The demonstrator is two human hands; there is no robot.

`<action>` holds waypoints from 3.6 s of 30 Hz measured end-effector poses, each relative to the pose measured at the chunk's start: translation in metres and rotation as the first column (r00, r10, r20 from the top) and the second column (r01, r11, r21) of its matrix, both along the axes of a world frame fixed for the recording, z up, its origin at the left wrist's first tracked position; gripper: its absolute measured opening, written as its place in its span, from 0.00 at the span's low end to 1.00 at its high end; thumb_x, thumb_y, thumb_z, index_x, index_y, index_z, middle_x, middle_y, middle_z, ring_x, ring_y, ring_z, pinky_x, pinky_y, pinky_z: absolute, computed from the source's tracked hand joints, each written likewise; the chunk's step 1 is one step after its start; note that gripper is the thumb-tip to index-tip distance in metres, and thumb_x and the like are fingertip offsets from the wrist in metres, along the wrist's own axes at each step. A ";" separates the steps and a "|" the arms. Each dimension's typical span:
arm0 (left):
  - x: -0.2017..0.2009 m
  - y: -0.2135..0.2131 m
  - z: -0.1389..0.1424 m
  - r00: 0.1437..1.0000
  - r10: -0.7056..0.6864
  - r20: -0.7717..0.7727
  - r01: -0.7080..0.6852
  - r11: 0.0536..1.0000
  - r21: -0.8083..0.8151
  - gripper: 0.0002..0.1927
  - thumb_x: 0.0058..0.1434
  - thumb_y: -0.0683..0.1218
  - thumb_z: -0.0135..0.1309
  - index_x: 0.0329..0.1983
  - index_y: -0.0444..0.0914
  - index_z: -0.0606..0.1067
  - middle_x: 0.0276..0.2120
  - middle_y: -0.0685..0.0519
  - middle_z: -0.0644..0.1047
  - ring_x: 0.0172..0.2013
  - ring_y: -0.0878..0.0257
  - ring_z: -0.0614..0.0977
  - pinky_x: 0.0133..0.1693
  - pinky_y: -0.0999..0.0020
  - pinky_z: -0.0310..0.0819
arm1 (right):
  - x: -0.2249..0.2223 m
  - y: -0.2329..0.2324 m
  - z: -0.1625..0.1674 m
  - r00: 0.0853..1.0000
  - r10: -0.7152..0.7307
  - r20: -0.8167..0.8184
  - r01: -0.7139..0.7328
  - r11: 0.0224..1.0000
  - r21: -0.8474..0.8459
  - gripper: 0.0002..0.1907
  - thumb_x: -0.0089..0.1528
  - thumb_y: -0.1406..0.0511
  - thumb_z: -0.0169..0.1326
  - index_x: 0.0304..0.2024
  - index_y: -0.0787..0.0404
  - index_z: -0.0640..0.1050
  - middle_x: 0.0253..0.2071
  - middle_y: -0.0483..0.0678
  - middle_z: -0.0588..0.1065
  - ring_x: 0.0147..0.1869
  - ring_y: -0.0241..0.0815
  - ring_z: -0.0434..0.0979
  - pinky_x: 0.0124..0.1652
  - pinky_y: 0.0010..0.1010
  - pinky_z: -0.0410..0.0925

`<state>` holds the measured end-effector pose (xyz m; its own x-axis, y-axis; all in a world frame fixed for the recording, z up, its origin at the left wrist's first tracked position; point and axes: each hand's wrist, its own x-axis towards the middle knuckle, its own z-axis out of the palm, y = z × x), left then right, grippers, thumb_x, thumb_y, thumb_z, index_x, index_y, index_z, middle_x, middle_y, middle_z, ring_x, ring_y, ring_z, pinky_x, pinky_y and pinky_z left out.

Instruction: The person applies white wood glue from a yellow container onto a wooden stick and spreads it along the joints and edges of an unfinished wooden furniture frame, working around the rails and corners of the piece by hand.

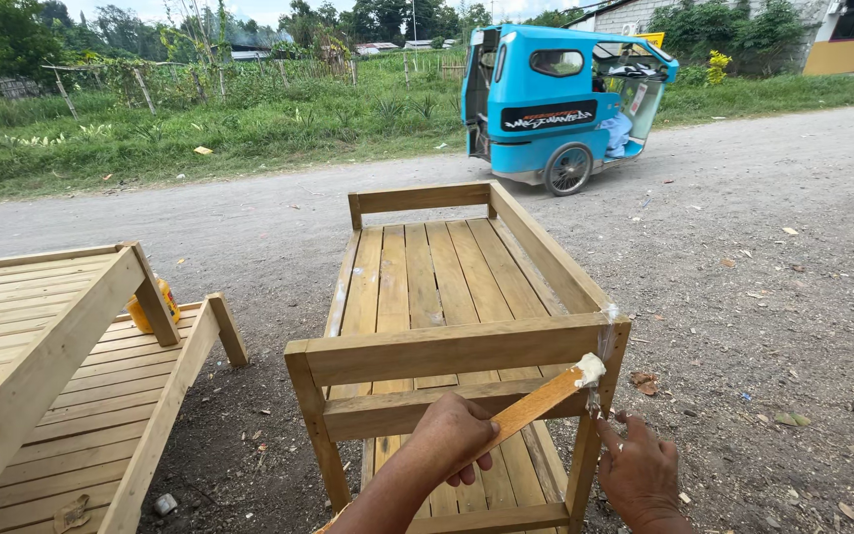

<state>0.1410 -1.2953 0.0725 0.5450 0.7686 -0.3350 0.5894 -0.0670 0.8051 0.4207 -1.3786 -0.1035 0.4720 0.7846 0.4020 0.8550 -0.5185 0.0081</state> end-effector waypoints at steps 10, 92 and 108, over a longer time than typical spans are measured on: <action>0.001 -0.006 0.007 1.000 -0.009 0.011 0.009 1.000 -0.012 0.16 0.68 0.48 0.49 0.52 0.37 0.82 0.24 0.50 0.81 0.17 0.64 0.79 0.21 0.68 0.75 | -0.014 0.006 -0.003 0.997 0.019 0.081 0.002 0.968 -0.251 0.29 0.67 0.64 0.42 0.73 0.51 0.62 0.54 0.45 0.70 0.53 0.36 0.75 0.52 0.37 0.61; -0.024 -0.010 0.012 0.999 -0.018 0.041 0.021 0.997 -0.079 0.17 0.70 0.48 0.50 0.57 0.38 0.80 0.23 0.50 0.80 0.15 0.66 0.75 0.18 0.70 0.72 | -0.019 -0.001 0.022 0.995 -0.058 0.086 0.076 0.972 -0.225 0.32 0.65 0.56 0.47 0.72 0.42 0.62 0.56 0.44 0.68 0.55 0.33 0.72 0.57 0.35 0.56; -0.021 -0.010 0.009 0.999 -0.022 0.043 0.025 0.996 -0.088 0.17 0.70 0.48 0.50 0.57 0.37 0.80 0.23 0.50 0.80 0.15 0.66 0.76 0.18 0.70 0.73 | -0.021 -0.002 0.012 0.996 -0.074 0.050 0.086 0.939 -0.332 0.30 0.68 0.56 0.42 0.74 0.42 0.60 0.60 0.45 0.67 0.59 0.36 0.71 0.58 0.36 0.56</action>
